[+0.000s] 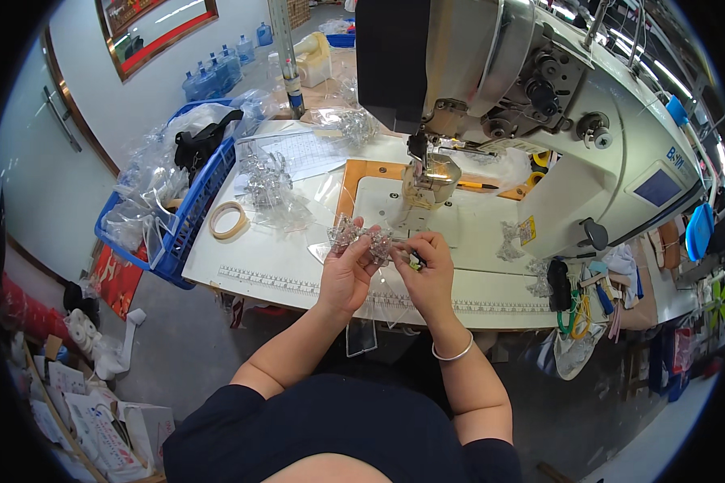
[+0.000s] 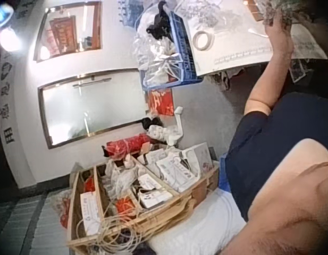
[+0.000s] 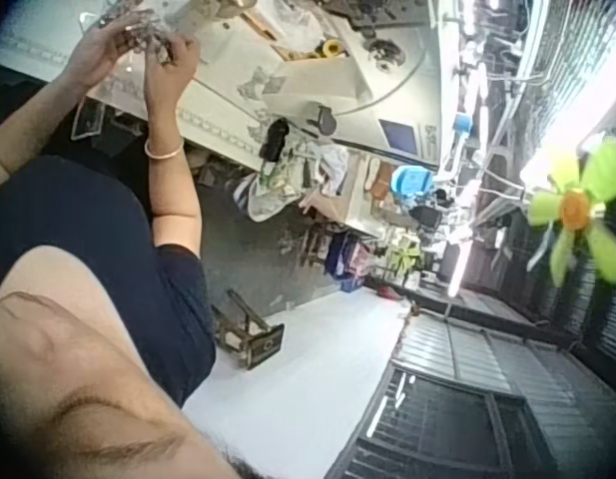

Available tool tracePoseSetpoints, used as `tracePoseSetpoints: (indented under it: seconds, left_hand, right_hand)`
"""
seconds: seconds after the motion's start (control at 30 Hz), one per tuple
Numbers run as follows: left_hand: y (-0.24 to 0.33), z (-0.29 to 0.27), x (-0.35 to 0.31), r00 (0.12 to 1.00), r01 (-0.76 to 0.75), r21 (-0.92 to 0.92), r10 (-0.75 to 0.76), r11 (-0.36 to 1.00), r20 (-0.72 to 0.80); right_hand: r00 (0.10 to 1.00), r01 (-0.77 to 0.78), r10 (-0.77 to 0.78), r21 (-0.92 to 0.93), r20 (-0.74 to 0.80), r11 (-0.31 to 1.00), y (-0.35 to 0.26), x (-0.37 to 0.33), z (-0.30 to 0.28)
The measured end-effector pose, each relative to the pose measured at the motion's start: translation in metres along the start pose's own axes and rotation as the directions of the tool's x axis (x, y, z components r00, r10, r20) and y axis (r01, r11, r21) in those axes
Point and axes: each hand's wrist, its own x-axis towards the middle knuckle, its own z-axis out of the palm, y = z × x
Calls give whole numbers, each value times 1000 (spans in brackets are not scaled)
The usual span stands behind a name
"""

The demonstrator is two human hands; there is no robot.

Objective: The person assembles small clear plastic pieces with silver tinsel-like material, then sews them together using a sewing machine. They repeat this process multiple times, handling the pieces by hand and using scissors to trim threads.

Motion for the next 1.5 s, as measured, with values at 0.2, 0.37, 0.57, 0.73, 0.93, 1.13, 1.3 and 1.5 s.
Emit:
tracePoseSetpoints:
  seconds: [0.2, 0.37, 0.57, 0.73, 0.93, 1.13, 1.3, 1.5]
  left_hand:
    - [8, 0, 2, 1000, 2, 27, -1, 1000, -30]
    - [9, 0, 4, 999, 3, -1, -3, 1000, -41]
    - [-2, 8, 2, 999, 16, 31, -15, 999, -31]
    - [-1, 8, 1, 1000, -12, 66, 13, 998, -17]
    - [0, 9, -1, 999, -36, 41, 37, 999, -29]
    - [1, 10, -2, 999, -11, 14, 12, 1000, -36]
    - [1, 10, -1, 999, -30, 24, 30, 999, -35]
    - [0, 11, -2, 999, -19, 19, 20, 1000, -49]
  right_hand:
    - [995, 5, -32, -277, -92, 961, 32, -3, -34]
    - [977, 55, -184, -705, -108, 707, 65, -15, -69]
    - [998, 9, -14, -94, -58, 995, -9, -4, -21]
    - [934, -349, 324, 180, 151, 920, -2, 9, -6]
    - [911, -413, 354, 455, 211, 789, 1, 8, -1]
    - [904, -426, 378, 487, 199, 763, 0, 4, -1]
    - [882, -467, 420, 515, 214, 719, 0, 4, 0]
    - [920, -389, 361, 464, 153, 796, 5, 2, 2]
